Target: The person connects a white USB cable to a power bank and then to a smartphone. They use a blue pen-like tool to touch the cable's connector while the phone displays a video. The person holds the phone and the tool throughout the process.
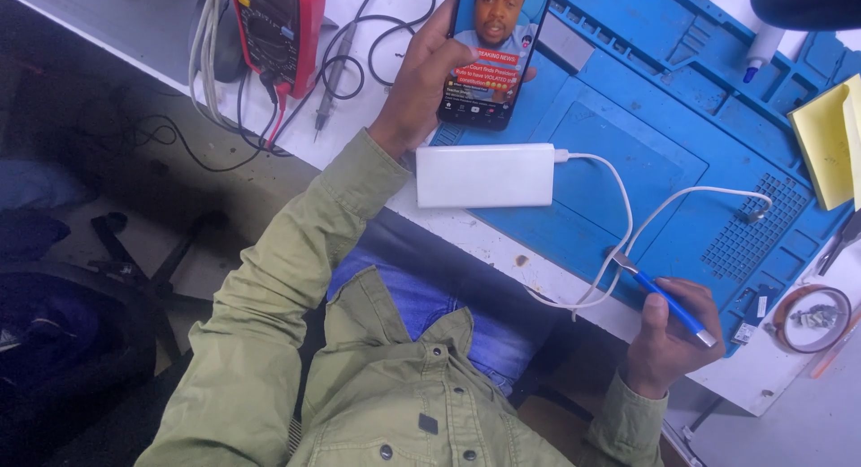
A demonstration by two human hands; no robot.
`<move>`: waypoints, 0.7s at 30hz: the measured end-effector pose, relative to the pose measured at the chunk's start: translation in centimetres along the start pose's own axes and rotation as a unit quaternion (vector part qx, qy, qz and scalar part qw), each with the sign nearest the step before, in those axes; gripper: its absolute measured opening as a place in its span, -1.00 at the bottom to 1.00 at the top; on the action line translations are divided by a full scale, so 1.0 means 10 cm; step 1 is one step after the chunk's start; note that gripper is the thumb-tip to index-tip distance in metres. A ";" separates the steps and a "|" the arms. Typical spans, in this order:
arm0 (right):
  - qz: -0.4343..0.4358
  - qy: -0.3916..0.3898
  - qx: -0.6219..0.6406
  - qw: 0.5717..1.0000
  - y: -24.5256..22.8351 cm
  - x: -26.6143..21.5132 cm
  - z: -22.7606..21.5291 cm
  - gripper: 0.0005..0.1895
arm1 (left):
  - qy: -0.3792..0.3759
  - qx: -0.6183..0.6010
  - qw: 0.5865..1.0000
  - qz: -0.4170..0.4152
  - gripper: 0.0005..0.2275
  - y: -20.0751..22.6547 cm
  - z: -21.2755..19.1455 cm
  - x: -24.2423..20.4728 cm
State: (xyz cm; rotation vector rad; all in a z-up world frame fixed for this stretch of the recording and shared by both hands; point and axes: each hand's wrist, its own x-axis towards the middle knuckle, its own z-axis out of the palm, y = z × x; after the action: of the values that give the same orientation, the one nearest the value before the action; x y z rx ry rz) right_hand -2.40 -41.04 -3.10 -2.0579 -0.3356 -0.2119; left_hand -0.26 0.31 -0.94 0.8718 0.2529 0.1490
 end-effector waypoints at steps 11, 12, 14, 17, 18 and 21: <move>-0.021 0.001 -0.028 0.999 0.05 -0.06 -0.02 -0.79 | 0.013 0.088 0.995 0.038 -0.45 -0.05 -0.10 0.03; -0.021 0.004 -0.035 0.999 0.06 -0.08 -0.03 -0.77 | 0.016 0.090 0.995 0.030 -0.43 -0.06 -0.09 0.02; -0.020 0.005 -0.031 0.999 0.04 -0.07 -0.03 -0.76 | 0.015 0.087 0.996 0.030 -0.45 -0.03 -0.06 0.00; -0.013 0.008 -0.029 0.999 0.01 -0.07 0.00 -0.74 | 0.016 0.080 0.996 0.025 -0.45 0.02 -0.03 -0.01; -0.005 0.012 -0.033 0.999 0.01 -0.07 0.00 -0.74 | 0.017 0.074 0.997 0.018 -0.44 0.03 -0.02 -0.02; -0.014 0.016 -0.034 0.999 -0.04 -0.08 0.01 -0.80 | 0.034 0.092 0.995 0.007 -0.38 0.03 0.00 -0.02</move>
State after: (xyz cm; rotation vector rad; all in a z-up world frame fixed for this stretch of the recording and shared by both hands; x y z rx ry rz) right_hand -3.29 -40.90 -3.00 -2.1160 -0.3414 -0.2754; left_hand -0.45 0.51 -0.69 1.0521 0.3285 0.1704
